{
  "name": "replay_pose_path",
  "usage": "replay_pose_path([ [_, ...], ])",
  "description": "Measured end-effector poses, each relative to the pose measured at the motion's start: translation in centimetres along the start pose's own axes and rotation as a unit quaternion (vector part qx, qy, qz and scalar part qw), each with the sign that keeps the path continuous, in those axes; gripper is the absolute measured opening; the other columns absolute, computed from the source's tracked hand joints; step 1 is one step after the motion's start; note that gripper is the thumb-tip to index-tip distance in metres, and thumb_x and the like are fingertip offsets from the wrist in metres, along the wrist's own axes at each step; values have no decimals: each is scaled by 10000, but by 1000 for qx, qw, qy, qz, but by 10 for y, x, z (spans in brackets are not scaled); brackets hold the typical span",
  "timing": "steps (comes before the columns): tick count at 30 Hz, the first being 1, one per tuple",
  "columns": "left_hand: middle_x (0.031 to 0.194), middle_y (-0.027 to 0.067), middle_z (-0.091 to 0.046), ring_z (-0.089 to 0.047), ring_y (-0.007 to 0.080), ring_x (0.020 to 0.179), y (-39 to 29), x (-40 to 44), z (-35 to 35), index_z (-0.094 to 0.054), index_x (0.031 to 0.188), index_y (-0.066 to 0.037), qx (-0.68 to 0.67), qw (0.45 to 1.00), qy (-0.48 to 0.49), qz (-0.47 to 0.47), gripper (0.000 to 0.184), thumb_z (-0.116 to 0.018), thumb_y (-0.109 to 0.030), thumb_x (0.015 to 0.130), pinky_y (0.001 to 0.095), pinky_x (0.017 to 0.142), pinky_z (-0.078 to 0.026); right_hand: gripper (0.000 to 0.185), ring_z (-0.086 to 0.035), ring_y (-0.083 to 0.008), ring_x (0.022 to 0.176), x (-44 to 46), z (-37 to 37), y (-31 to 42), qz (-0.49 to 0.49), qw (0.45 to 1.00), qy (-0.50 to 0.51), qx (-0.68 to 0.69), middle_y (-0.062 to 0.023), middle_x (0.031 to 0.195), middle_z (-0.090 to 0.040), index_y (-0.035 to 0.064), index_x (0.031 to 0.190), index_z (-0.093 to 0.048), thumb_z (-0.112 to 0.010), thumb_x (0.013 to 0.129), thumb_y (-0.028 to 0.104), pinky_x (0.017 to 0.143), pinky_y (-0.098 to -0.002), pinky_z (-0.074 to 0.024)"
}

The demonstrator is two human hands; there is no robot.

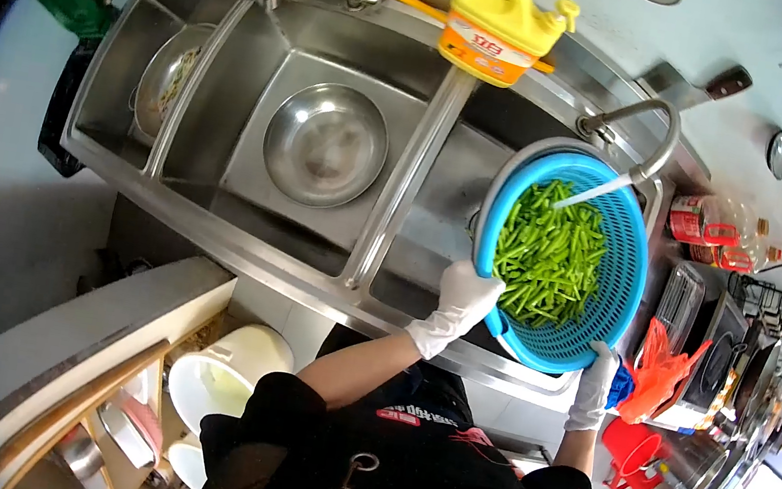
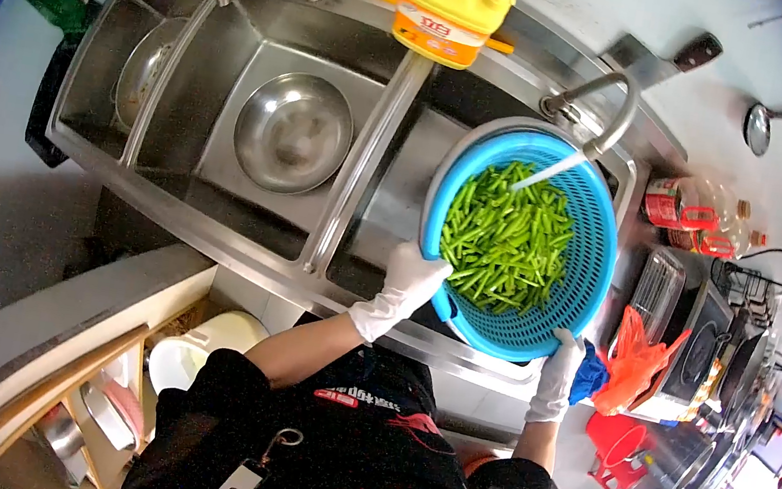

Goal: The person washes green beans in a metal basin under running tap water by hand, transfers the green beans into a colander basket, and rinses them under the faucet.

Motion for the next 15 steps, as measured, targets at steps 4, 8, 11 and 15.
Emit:
replay_pose_path([
  [4, 573, 119, -602, -606, 209, 534, -7, -3, -2, -616, 682, 7, 16, 999, 8, -30, 107, -605, -97, 660, 342, 540, -480, 219, -523, -133, 645, 7, 14, -8, -9, 999, 15, 30, -19, 786, -595, -16, 947, -596, -540, 771, 101, 619, -236, -412],
  [8, 572, 123, -601, -609, 221, 533, -19, -5, -1, -609, 677, 4, -5, 999, 0, -32, 94, -606, -87, 656, 346, 545, -483, 303, -585, -185, 743, 15, 23, -17, -30, 996, 14, 78, -66, 882, -626, -48, 1027, -577, -541, 753, 77, 721, -275, -472],
  [11, 601, 159, -618, -636, 281, 572, -27, -8, 3, -618, 703, 7, -9, 999, -6, -38, 107, -609, -87, 654, 366, 575, -500, 340, -600, -213, 803, 12, 23, -19, -37, 995, 14, 94, -87, 935, -631, -57, 1061, -564, -539, 742, 57, 775, -297, -483],
  [15, 630, 176, -626, -645, 320, 611, -29, -9, 1, -626, 741, 7, -1, 998, -13, -56, 130, -609, -91, 658, 381, 601, -508, 377, -606, -239, 838, 11, 24, -21, -46, 994, 8, 103, -103, 972, -633, -63, 1094, -551, -534, 730, 35, 814, -316, -486],
])
Point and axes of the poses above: each hand's wrist, its own x-axis towards the middle knuckle, its own z-axis out of the back of the hand, y = z × x, the point moved 2 cm from there along x, towards the middle knuckle
